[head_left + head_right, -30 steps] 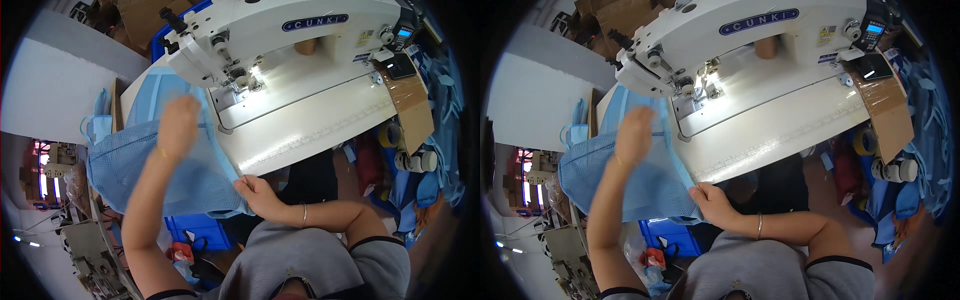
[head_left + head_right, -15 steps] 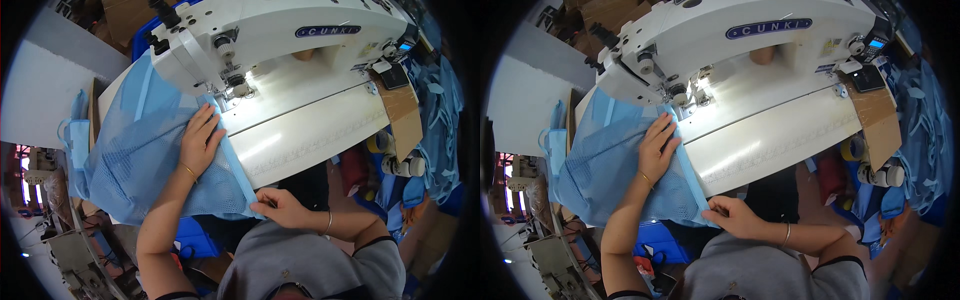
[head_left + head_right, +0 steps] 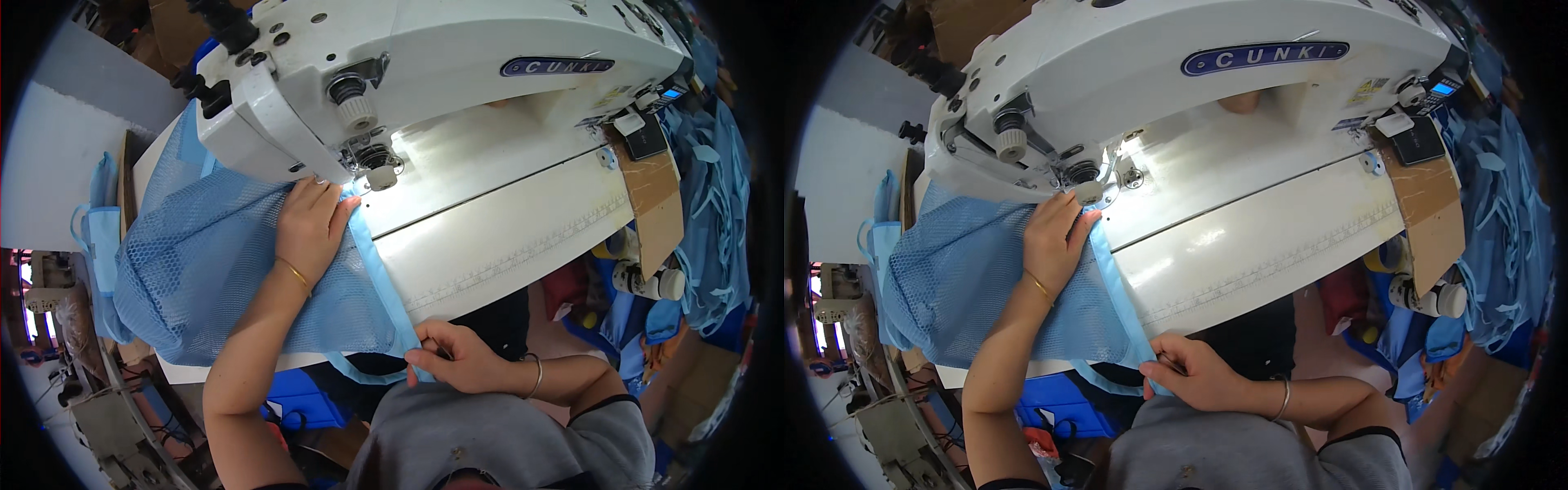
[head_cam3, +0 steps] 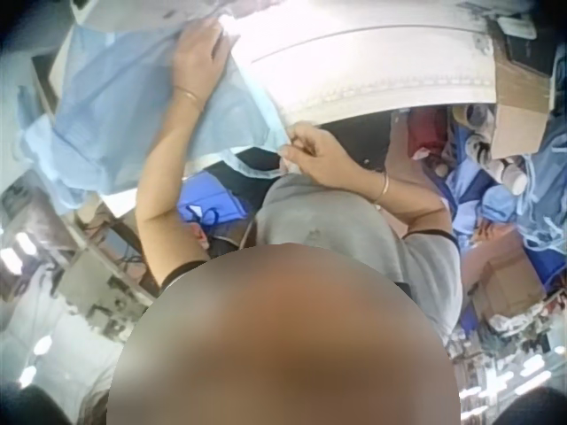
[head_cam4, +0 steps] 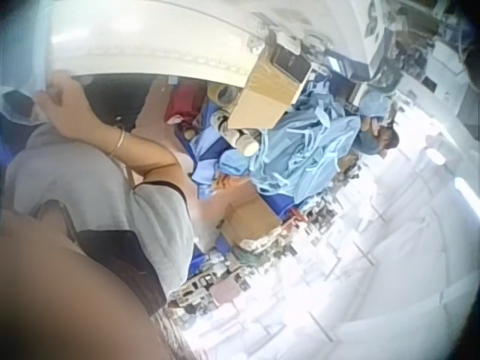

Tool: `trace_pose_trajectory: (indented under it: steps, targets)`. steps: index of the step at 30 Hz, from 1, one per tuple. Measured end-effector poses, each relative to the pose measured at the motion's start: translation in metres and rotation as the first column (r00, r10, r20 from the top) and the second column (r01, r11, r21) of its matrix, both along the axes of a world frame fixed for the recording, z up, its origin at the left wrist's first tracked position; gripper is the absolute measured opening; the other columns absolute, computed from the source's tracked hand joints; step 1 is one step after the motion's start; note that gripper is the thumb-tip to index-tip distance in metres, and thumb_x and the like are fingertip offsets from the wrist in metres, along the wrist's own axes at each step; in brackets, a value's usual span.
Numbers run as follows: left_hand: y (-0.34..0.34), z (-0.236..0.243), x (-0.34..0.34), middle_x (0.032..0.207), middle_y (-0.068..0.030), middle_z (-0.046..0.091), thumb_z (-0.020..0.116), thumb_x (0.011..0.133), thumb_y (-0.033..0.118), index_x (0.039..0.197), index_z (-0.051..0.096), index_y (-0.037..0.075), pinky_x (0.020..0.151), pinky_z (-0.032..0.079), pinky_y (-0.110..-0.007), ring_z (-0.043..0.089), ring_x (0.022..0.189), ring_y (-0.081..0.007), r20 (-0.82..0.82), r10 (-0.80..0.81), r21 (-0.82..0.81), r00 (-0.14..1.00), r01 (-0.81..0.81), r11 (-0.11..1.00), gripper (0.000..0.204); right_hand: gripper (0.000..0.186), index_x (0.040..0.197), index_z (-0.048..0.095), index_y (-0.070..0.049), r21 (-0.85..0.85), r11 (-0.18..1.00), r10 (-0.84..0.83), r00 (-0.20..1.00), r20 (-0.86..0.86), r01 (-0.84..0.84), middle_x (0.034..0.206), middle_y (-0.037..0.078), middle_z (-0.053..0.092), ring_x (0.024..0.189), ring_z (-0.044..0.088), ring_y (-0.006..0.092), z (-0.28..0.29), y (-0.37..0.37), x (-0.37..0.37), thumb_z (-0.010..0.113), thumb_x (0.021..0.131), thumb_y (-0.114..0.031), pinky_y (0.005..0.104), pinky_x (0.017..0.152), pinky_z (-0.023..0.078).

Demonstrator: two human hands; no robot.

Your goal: Sewing a blue mesh bag using an industrial sewing machine.

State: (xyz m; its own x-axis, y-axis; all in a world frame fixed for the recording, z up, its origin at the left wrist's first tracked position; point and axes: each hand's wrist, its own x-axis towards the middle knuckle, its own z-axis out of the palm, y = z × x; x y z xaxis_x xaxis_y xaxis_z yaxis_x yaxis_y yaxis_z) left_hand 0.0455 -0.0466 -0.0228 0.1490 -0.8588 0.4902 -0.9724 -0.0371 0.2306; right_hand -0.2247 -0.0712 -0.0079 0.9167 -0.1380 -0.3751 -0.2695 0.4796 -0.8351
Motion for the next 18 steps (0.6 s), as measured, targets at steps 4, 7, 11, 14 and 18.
trace_pose_trajectory:
  steps: [4,7,11,14,18]
  targets:
    - [-0.001,-0.002,-0.001,0.101,-0.0192,0.066,0.076,0.078,0.016,0.09,0.066,-0.003,0.08,0.052,-0.04,0.064,0.089,-0.0355,0.113,-0.037,-0.034,0.993,0.041,0.999,0.025,0.018,0.106,0.055,0.0,0.001,1.0,0.018,1.0,0.013,-0.018,0.075,0.001,0.066,0.062,0.049,0.0005,-0.003,-0.001,-0.002,0.055,0.098,-0.016,0.0188,0.058,0.039]
    - [-0.004,0.001,-0.003,0.099,-0.0183,0.066,0.075,0.079,0.016,0.086,0.065,-0.003,0.074,0.051,-0.041,0.063,0.082,-0.0346,0.029,0.016,0.027,0.999,-0.017,0.999,0.022,0.017,0.106,0.055,0.0,0.01,1.0,-0.03,0.999,-0.019,0.03,0.075,0.001,0.066,0.061,0.048,0.0004,0.002,-0.004,0.0,0.055,0.098,-0.015,0.0182,0.058,0.039]
    - [0.001,0.005,-0.002,0.098,-0.015,0.065,0.074,0.079,0.016,0.086,0.065,-0.001,0.077,0.048,-0.04,0.061,0.084,-0.0326,0.078,-0.059,-0.034,0.995,0.062,0.998,0.02,0.016,0.105,0.056,0.0,0.072,0.995,-0.069,0.997,-0.028,0.071,0.075,0.002,0.066,0.061,0.049,0.0005,0.002,-0.003,0.001,0.055,0.098,-0.014,0.0185,0.057,0.039]
    - [0.004,0.007,-0.004,0.1,-0.0148,0.064,0.074,0.079,0.016,0.091,0.066,0.0,0.083,0.046,-0.041,0.061,0.09,-0.0329,0.076,-0.074,0.023,0.994,0.073,0.997,0.022,0.016,0.105,0.056,0.0,0.073,0.995,-0.056,0.997,-0.053,0.06,0.075,0.002,0.066,0.061,0.049,0.0008,0.001,-0.006,0.0,0.056,0.097,-0.014,0.0187,0.057,0.039]
    - [0.008,0.006,-0.006,0.103,-0.0166,0.062,0.074,0.079,0.017,0.095,0.067,0.001,0.086,0.046,-0.043,0.06,0.097,-0.0344,0.048,-0.075,0.035,0.996,0.074,0.997,0.024,0.017,0.105,0.056,0.0,0.011,1.0,-0.003,0.995,-0.097,0.004,0.076,0.001,0.067,0.059,0.048,0.0005,0.002,-0.007,0.0,0.056,0.098,-0.015,0.0185,0.056,0.039]
